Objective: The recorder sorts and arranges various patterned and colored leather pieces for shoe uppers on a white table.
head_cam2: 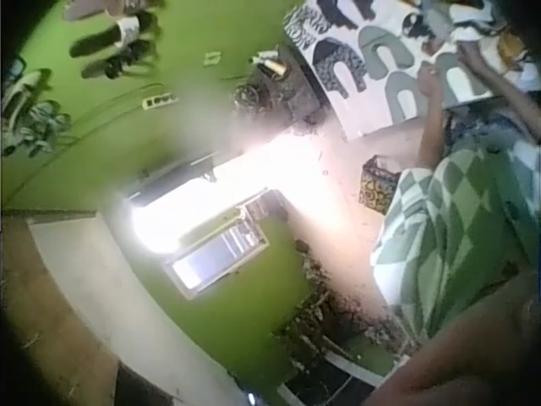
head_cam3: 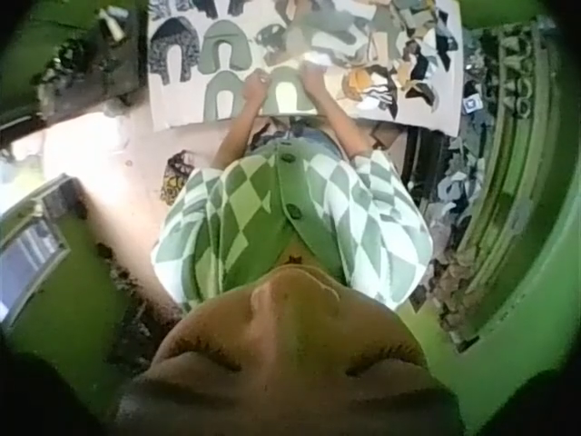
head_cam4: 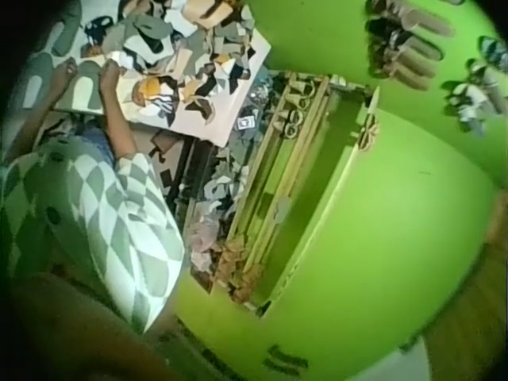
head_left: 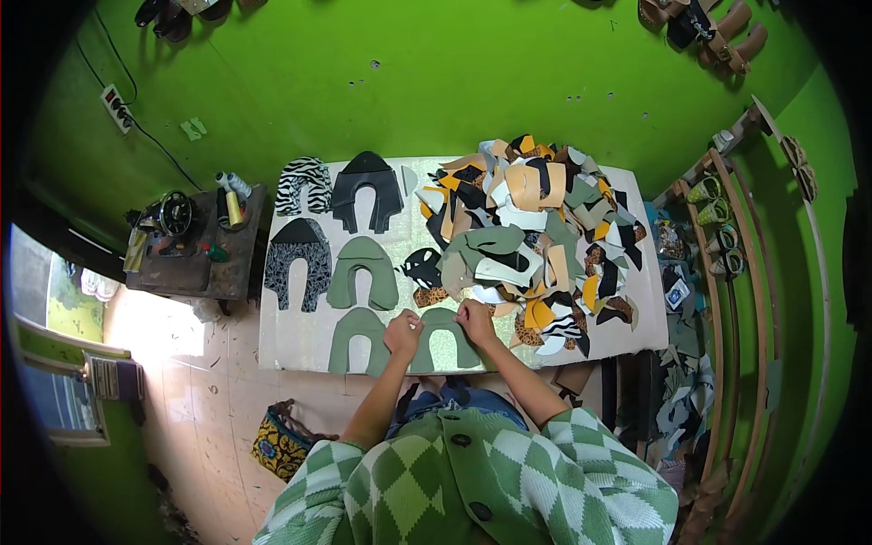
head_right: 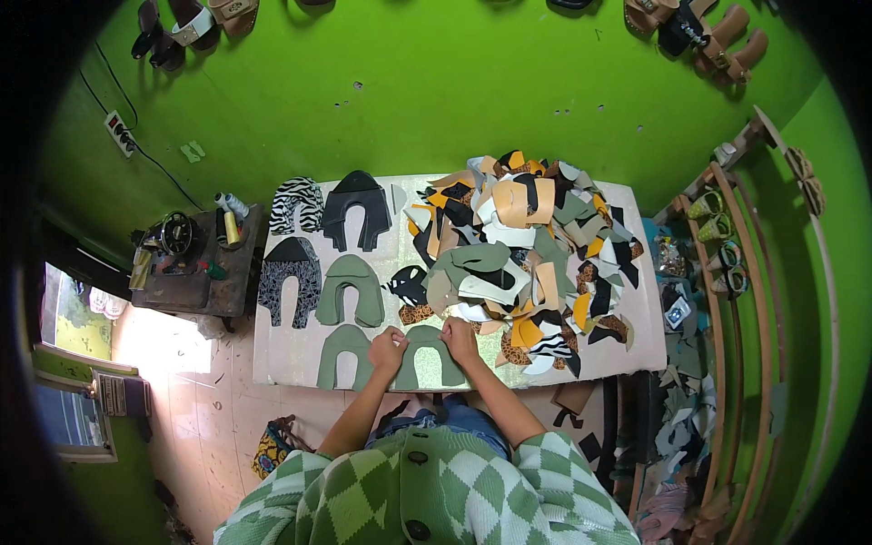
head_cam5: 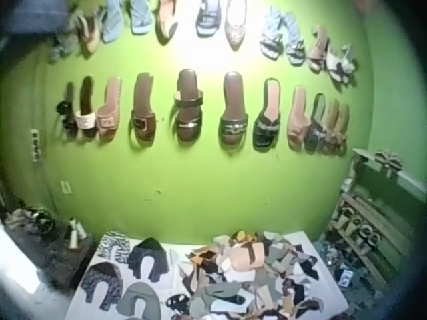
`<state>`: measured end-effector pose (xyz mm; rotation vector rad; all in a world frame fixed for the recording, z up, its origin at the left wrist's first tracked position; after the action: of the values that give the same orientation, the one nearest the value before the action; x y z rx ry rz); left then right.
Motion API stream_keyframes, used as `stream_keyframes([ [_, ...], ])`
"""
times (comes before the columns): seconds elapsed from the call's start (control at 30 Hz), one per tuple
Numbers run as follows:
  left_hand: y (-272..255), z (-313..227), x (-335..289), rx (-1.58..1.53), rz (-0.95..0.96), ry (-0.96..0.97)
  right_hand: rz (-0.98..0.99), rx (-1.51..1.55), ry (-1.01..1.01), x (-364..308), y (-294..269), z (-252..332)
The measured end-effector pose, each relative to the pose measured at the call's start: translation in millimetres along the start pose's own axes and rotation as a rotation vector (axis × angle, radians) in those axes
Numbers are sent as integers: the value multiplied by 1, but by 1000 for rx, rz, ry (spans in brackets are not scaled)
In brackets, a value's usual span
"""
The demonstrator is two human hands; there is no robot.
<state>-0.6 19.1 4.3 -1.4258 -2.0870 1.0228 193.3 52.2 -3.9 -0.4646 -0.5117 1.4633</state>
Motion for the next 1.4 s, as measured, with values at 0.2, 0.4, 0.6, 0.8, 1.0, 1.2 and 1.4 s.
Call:
stream_keyframes([
  [0.2, 3, -8, -21, 170, -181, 346, -51, -187, -353, -24, 3, 17],
  [0.4, 13, 8, -43, 264, -234, 703, -36, -376, -545, -56, 2, 22],
  [0.6, 16, 7, -57, 279, -147, 715, -34, -629, -563, -70, 13, 17],
  [0.8, 18, 8, -60, 163, -77, 664, 30, -694, -569, -70, 15, 17],
  [1.0, 16, 7, -61, 313, -36, 687, 47, -771, -562, -69, 13, 21],
  [1.2, 19, 8, -61, 396, -61, 687, 32, -891, -624, -70, 18, 20],
  [1.4, 19, 6, -61, 352, -49, 665, 0, -814, -594, -71, 17, 24],
])
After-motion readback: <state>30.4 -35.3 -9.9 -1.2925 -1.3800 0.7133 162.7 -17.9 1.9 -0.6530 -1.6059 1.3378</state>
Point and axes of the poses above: each hand's wrist, its own x-axis towards the middle knuckle, its own y-axis out of the palm, z = x × y, the point moved 2 cm from there along x, towards the middle knuckle, and after that the axes turned 12 degrees about -z, right-handed, at the moved point
